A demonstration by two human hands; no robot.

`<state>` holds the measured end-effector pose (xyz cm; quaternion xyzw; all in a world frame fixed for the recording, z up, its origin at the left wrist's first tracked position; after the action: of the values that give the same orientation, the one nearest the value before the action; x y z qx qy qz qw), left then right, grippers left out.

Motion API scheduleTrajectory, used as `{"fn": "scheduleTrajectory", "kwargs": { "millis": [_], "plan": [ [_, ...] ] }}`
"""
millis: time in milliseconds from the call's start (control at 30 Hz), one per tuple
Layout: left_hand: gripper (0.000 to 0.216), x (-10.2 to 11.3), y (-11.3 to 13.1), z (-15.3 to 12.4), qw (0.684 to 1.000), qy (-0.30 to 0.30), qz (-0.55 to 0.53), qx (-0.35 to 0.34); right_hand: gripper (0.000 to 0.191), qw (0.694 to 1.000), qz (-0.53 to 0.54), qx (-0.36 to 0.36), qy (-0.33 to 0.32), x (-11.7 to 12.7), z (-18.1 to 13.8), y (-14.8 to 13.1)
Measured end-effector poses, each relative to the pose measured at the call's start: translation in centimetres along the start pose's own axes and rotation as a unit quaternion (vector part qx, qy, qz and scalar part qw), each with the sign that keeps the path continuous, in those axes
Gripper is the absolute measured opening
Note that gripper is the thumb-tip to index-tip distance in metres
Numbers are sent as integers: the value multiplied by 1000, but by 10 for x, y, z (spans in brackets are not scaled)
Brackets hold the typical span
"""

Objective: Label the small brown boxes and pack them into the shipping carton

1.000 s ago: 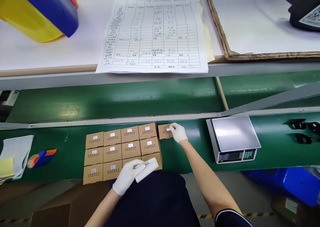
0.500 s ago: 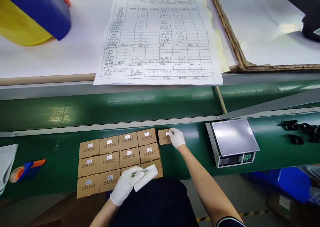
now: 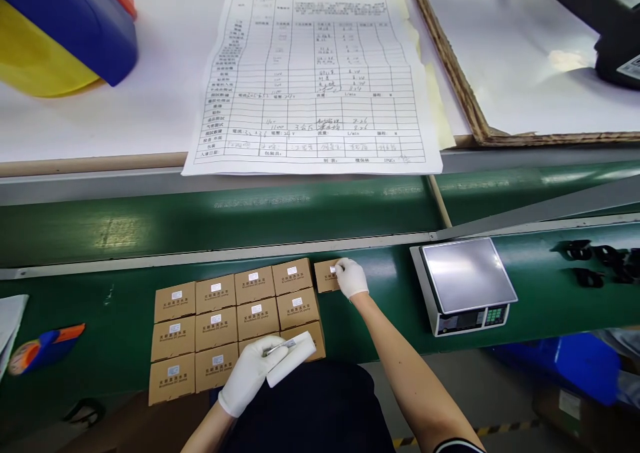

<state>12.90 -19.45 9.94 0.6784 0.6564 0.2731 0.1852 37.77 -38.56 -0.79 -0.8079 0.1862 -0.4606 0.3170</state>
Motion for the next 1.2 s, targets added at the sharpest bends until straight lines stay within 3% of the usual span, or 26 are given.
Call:
{"fn": "scheduleTrajectory", "kwargs": {
  "millis": [300, 433, 533, 633, 767, 900, 967, 1033, 1100, 1200],
  "plan": [
    [40, -1, 0, -3, 1000, 9, -5, 7, 25, 995, -92, -32, -5, -2, -1, -8],
    [40, 2, -3, -7, 1000, 17, -14, 4, 49, 992, -84, -87, 38, 8, -4, 6],
    [40, 1, -6, -8, 1000, 20, -11, -6, 60, 990, -84, -63, 89, 9, -6, 6],
    [39, -4, -7, -9, 1000, 21, 4, -16, 77, 993, -67, -32, 94, 1, -7, 5],
    [37, -8, -11, -15, 999, 41, -3, -29, 65, 994, 44, -16, 102, 3, -8, 28],
    [35, 1, -22, -30, 995, 82, -21, -56, 64, 987, 50, -14, 154, 14, -31, 72],
    [37, 15, -34, -36, 992, 89, -75, -53, 67, 985, 40, -38, 165, 12, -54, 96],
    [41, 42, -49, -41, 985, 108, -119, -55, 69, 985, 24, -70, 156, 4, -82, 118],
    [42, 90, -66, -48, 977, 171, -109, -67, 67, 986, 8, -97, 139, -7, -110, 135],
    [41, 187, -93, -63, 951, 293, -79, -66, 67, 986, 0, -119, 121, -26, -144, 149]
  ]
}}
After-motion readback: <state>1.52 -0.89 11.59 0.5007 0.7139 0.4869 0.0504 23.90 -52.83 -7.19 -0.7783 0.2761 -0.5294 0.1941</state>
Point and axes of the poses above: each hand's wrist, its own z-axis towards the middle knuckle, its own x-axis out of the back of the hand, y = z × x, the point moved 6 cm from there along z, towards the middle knuckle, and after that the axes turned 5 degrees about x, right-handed, at the moved point
